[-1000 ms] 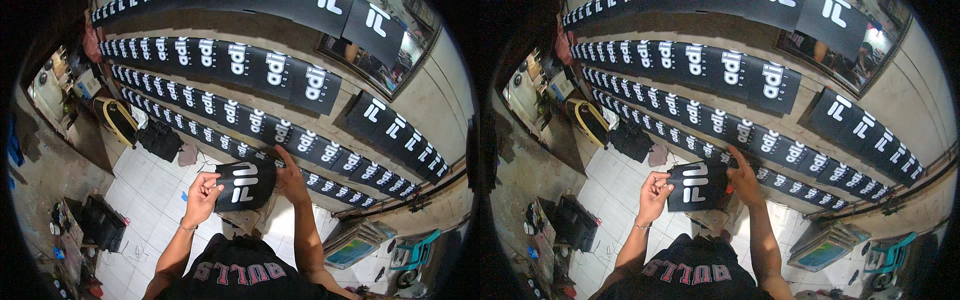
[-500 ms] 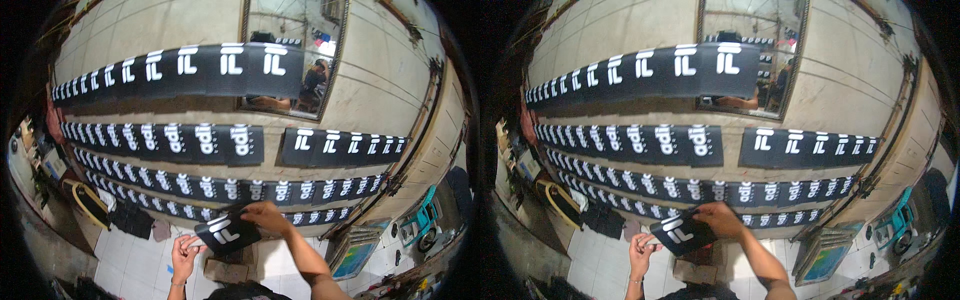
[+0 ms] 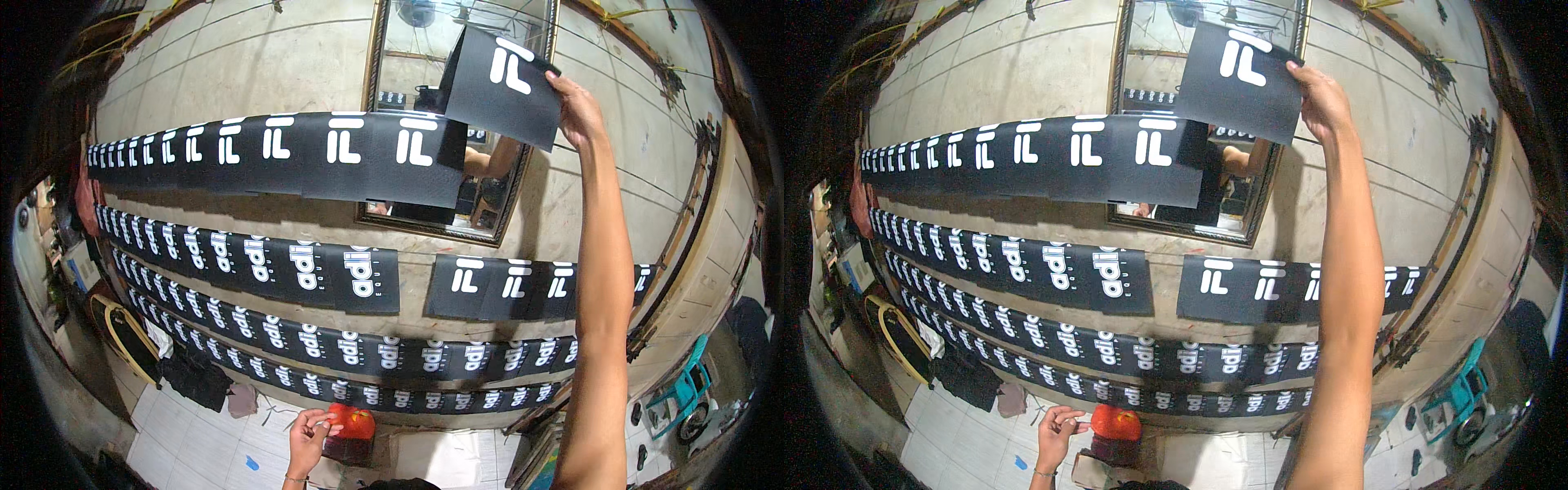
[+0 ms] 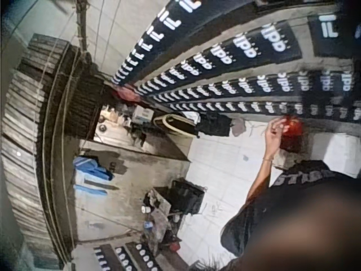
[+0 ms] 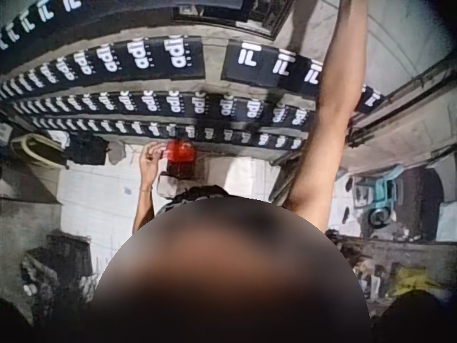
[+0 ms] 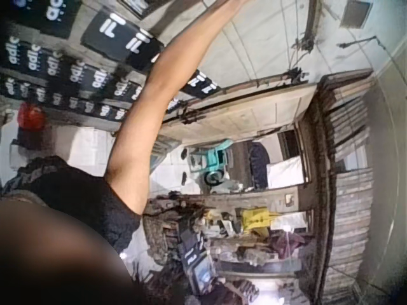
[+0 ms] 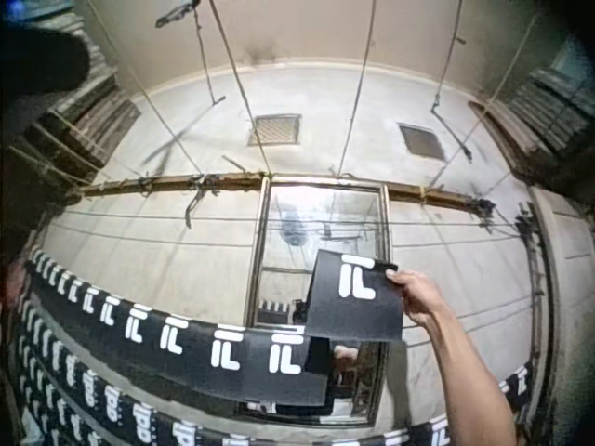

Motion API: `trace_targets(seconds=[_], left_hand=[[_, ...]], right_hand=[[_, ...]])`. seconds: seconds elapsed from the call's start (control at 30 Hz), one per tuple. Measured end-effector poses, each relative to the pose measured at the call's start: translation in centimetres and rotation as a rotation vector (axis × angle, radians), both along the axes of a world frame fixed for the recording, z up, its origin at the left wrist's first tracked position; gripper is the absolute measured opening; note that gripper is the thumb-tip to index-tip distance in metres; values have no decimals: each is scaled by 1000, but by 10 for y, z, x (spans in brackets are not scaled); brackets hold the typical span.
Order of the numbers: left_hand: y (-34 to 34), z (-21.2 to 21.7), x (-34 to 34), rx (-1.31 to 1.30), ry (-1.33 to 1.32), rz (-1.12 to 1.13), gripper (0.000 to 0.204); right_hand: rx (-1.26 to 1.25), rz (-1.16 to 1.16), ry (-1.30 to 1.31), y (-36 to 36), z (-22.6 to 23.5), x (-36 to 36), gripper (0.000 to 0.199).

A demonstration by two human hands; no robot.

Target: The person repeatedly picks up black shoe insoles with white logos from a table and places them onto a wall display rack. The person handles the insoles one by one, moving between the table and the rack to organize them.

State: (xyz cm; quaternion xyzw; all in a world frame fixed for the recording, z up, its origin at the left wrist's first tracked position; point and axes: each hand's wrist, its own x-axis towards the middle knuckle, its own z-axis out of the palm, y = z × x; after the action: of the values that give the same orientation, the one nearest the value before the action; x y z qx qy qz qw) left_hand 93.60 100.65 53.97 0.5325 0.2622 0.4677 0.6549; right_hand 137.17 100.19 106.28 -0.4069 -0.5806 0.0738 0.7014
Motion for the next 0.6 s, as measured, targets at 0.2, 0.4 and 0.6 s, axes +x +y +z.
trace_targets(seconds=[0.2, 0.4, 0.6], left_hand=[[-11, -5, 17, -57, -13, 13, 21], [-18, -5, 15, -73, 23, -16, 19], [-30, -13, -7, -13, 109, -101, 17]], right_hand=[[-146, -102, 39, 12, -35, 22, 21], [25, -231, -56, 21, -101, 33, 45], [14, -298, -95, 17, -119, 17, 49]])
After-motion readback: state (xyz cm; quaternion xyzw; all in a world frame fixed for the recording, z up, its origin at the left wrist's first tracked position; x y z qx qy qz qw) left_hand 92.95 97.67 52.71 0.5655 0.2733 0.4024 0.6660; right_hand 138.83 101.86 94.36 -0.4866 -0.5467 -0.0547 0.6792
